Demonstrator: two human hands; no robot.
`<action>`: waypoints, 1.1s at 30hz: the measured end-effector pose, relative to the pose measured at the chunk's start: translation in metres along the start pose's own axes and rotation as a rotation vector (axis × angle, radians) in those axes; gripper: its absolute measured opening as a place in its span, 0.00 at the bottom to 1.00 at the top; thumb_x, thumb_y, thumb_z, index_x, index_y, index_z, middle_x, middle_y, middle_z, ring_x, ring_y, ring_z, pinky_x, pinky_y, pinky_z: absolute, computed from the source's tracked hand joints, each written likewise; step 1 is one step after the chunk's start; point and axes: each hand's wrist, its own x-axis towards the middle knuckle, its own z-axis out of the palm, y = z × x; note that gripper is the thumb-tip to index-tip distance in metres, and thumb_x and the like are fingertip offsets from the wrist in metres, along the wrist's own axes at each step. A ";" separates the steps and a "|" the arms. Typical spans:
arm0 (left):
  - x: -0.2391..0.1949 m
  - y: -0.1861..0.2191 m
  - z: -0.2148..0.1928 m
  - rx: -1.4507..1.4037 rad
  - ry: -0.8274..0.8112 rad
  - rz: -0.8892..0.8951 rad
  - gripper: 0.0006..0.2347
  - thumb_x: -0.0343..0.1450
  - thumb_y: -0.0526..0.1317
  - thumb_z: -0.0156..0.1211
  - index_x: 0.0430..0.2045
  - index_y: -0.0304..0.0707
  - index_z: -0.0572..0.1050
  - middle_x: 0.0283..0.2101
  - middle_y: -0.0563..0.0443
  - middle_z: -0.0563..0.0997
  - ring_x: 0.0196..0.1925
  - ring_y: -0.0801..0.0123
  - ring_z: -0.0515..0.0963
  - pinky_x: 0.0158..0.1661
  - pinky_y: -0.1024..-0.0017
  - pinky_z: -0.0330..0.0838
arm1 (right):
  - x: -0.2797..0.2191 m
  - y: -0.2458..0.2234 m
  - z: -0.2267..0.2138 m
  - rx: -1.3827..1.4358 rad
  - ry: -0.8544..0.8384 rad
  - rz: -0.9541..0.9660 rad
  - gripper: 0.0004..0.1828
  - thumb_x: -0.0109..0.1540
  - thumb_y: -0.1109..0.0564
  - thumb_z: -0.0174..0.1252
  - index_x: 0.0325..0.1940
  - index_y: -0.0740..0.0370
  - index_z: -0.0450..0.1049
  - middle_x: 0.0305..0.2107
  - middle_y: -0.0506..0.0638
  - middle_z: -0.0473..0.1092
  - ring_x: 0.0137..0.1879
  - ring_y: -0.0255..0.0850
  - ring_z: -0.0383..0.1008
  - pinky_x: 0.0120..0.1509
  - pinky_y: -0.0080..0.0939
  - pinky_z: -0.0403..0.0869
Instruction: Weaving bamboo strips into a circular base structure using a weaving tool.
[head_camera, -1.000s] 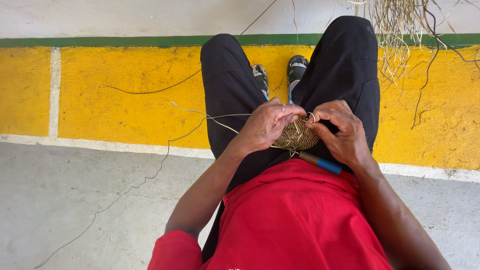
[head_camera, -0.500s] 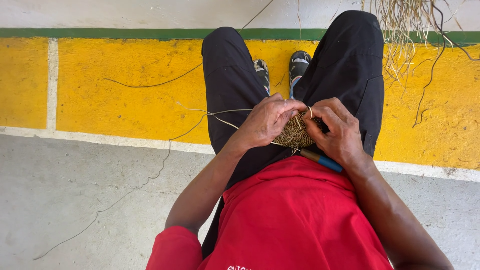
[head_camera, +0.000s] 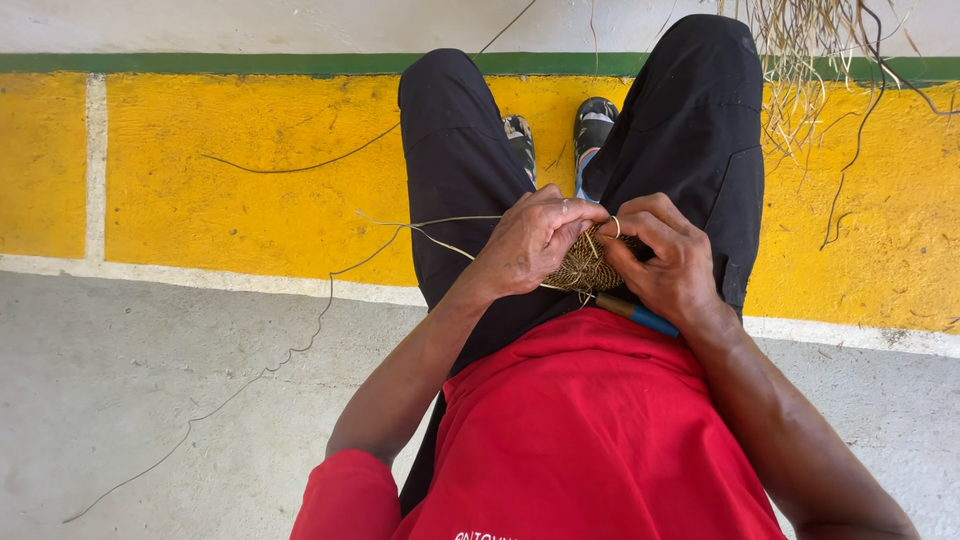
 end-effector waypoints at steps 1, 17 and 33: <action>0.000 0.000 0.000 0.013 -0.015 0.002 0.07 0.75 0.36 0.59 0.44 0.44 0.81 0.35 0.52 0.83 0.39 0.64 0.78 0.48 0.66 0.71 | 0.001 -0.001 -0.001 0.021 -0.027 0.018 0.09 0.59 0.65 0.69 0.41 0.61 0.78 0.41 0.51 0.74 0.43 0.41 0.78 0.46 0.39 0.77; -0.028 0.037 -0.003 0.012 0.009 0.125 0.10 0.75 0.33 0.59 0.50 0.35 0.74 0.41 0.49 0.81 0.43 0.58 0.77 0.50 0.63 0.71 | 0.042 0.009 -0.063 0.402 -0.518 0.034 0.07 0.60 0.60 0.63 0.43 0.57 0.81 0.36 0.48 0.78 0.41 0.42 0.81 0.45 0.39 0.80; -0.031 0.025 0.003 0.163 0.067 0.172 0.05 0.77 0.38 0.58 0.41 0.37 0.76 0.38 0.52 0.80 0.43 0.61 0.76 0.47 0.64 0.66 | 0.060 0.038 -0.029 0.156 -0.468 -0.046 0.04 0.62 0.61 0.60 0.36 0.63 0.78 0.29 0.50 0.76 0.34 0.39 0.78 0.41 0.41 0.77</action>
